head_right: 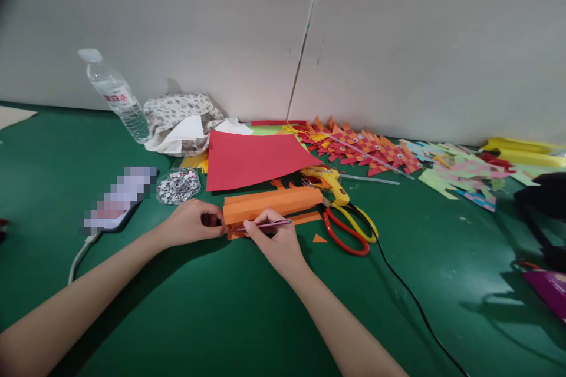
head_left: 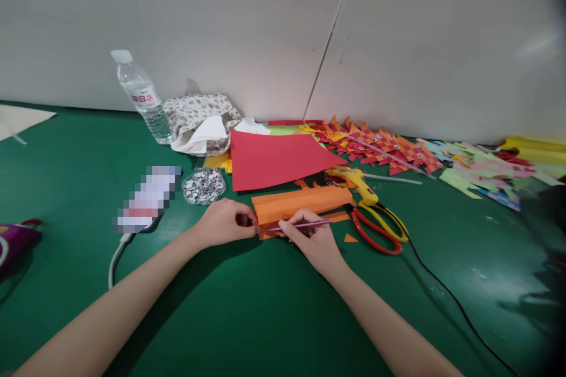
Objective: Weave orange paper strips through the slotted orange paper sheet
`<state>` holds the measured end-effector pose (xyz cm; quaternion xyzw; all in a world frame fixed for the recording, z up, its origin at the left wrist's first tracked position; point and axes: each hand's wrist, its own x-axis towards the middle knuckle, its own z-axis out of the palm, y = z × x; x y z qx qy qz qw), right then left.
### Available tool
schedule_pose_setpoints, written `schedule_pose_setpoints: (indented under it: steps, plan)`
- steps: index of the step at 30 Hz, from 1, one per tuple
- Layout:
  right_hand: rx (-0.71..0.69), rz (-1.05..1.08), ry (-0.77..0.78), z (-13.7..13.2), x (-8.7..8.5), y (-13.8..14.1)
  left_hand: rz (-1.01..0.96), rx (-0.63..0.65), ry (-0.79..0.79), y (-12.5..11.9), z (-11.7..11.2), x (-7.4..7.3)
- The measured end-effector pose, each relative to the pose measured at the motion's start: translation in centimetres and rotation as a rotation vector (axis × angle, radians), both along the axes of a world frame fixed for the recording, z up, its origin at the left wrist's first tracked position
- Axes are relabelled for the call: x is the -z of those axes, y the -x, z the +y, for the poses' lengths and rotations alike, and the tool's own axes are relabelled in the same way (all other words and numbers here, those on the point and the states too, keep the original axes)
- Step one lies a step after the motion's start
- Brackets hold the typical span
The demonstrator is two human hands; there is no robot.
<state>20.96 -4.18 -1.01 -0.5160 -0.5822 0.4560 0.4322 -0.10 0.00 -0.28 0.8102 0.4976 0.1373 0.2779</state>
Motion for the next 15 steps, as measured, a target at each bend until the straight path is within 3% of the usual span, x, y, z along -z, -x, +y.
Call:
schedule_pose_setpoints:
  steps: [15]
  plan:
    - [-0.026,-0.008,0.011,-0.04,-0.06,-0.22,0.007,-0.028,-0.029,-0.14,0.11,-0.01]
